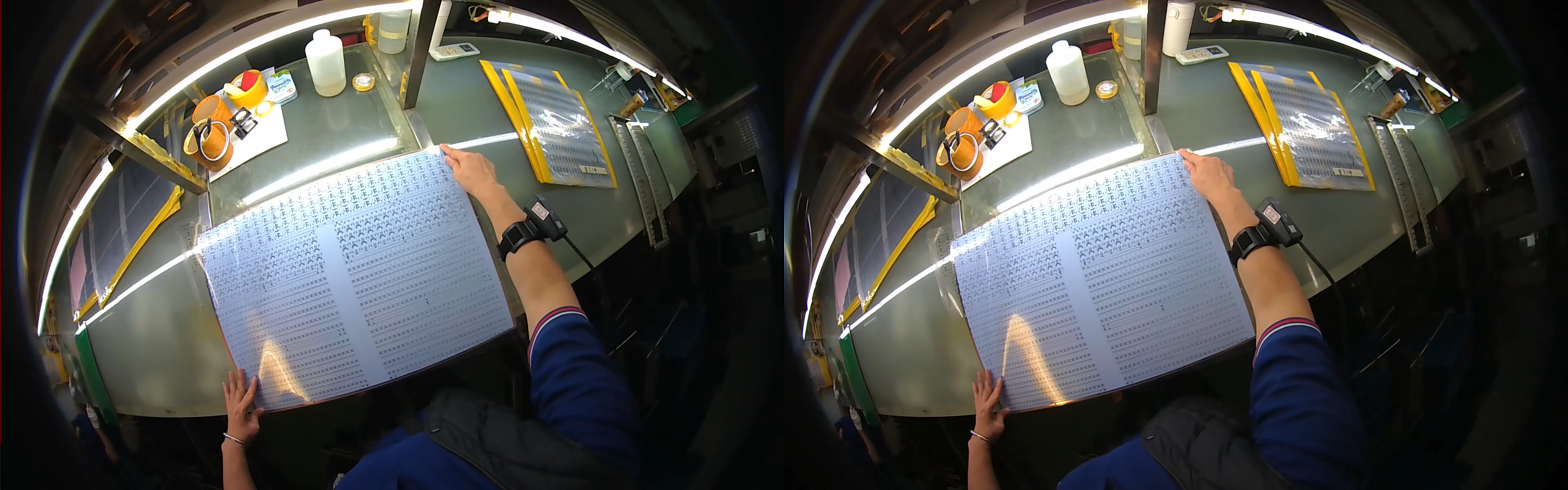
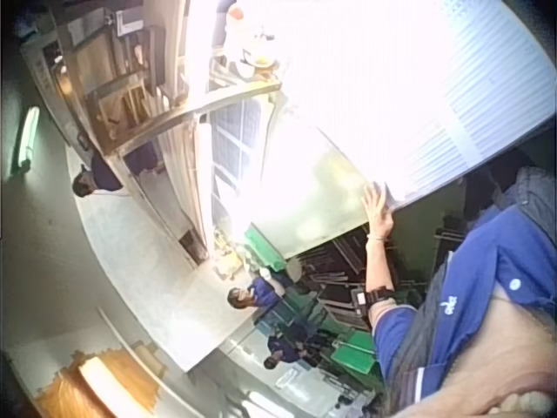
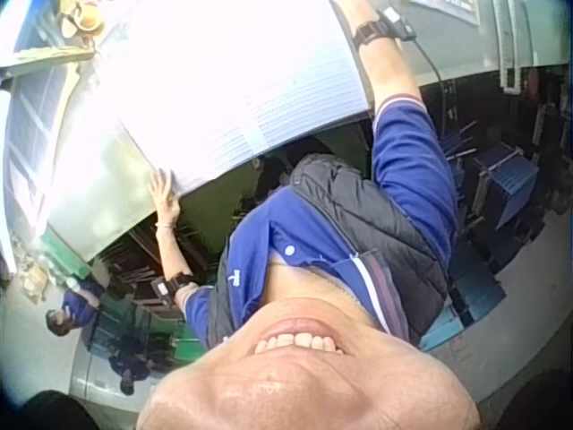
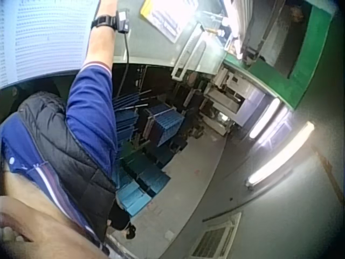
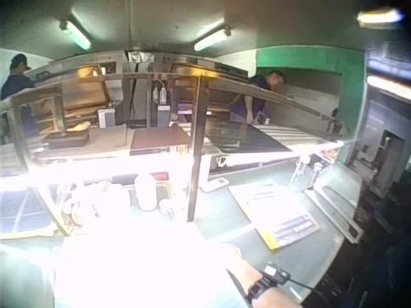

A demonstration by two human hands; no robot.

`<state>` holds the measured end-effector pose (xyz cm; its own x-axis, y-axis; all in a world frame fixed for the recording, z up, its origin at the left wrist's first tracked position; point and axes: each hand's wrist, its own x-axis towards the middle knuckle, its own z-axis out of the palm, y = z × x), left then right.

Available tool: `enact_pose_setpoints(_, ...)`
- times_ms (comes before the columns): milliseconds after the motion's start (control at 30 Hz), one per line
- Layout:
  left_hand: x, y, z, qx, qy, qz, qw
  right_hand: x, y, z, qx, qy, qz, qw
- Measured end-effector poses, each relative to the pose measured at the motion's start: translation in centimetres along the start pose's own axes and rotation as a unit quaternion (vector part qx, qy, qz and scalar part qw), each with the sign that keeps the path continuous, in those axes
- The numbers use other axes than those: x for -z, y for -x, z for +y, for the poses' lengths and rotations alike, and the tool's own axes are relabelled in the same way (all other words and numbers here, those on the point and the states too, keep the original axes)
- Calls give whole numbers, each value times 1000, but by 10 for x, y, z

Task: Picking up industrial panels from a workstation, inspecting them under a light, and placing them into sorting racks.

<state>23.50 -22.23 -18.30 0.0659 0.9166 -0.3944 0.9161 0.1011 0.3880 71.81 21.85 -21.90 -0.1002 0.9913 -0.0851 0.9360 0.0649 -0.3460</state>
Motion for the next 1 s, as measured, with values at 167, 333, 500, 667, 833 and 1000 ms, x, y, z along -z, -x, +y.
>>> enact_pose_setpoints(167, -2, 2, -2, 0, 3, -8, 1000, -1, 0, 1, -6, 13, -7, 1000)
enact_pose_setpoints(333, -1, 1, -2, 0, 5, -9, 1000, -5, 0, -1, -9, 8, -4, 1000)
enact_pose_setpoints(500, 1, -8, -1, 2, 11, -4, 1000, -2, -9, 0, -8, 23, -6, 1000)
enact_pose_setpoints(667, 11, 0, -6, -12, -7, 9, 1000, 12, -16, -12, -6, 61, -2, 998)
enact_pose_setpoints(833, -36, 5, -50, -53, -99, 121, 986, -25, 9, 1, 92, 186, 185, 961)
enact_pose_setpoints(1000, -29, 54, 1, -36, -232, 70, 969, -50, 23, -11, 82, 101, 225, 966)
